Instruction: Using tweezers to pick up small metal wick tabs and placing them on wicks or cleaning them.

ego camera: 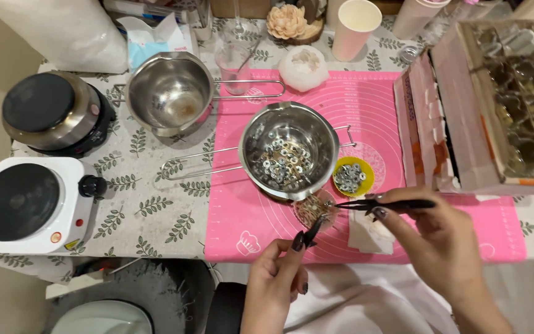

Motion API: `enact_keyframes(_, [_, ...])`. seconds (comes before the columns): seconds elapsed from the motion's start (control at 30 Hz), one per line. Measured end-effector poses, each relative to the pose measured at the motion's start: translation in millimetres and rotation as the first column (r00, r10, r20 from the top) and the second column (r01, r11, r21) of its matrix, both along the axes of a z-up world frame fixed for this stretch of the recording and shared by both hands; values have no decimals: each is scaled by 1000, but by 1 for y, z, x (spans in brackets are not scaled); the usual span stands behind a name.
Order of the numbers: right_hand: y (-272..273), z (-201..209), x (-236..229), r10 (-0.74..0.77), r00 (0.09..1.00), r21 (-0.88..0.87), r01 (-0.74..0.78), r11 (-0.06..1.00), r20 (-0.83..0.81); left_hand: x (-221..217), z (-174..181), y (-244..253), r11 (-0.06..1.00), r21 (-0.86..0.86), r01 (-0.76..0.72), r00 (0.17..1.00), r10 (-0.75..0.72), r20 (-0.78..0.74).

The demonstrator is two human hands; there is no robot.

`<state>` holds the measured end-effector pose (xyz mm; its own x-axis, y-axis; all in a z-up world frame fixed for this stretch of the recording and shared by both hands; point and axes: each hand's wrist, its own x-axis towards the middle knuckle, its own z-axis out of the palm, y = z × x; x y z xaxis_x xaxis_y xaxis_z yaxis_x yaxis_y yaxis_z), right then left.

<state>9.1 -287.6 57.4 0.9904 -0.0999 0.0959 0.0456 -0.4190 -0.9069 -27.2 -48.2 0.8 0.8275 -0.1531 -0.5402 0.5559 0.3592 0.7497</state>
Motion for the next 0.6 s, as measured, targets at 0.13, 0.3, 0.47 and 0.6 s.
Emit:
enact_keyframes(0.13, [4,-9,-3,80,994,-11,-80,997,70,2,-3,-12,1000,17,-25,996,26,-91])
enact_keyframes(0.3, [8,-16,1,118,987,-127,-104,986,108,5,-20,-16,995,59,-80,997,78,28])
enact_keyframes(0.47, [14,-10,4,120,991,-77,-115,990,55,10,-19,-14,987,122,-109,992,100,77])
enact_keyframes(0.6, [14,-11,3,101,994,-33,-100,994,42,9,-7,-11,973,200,-118,989,96,112])
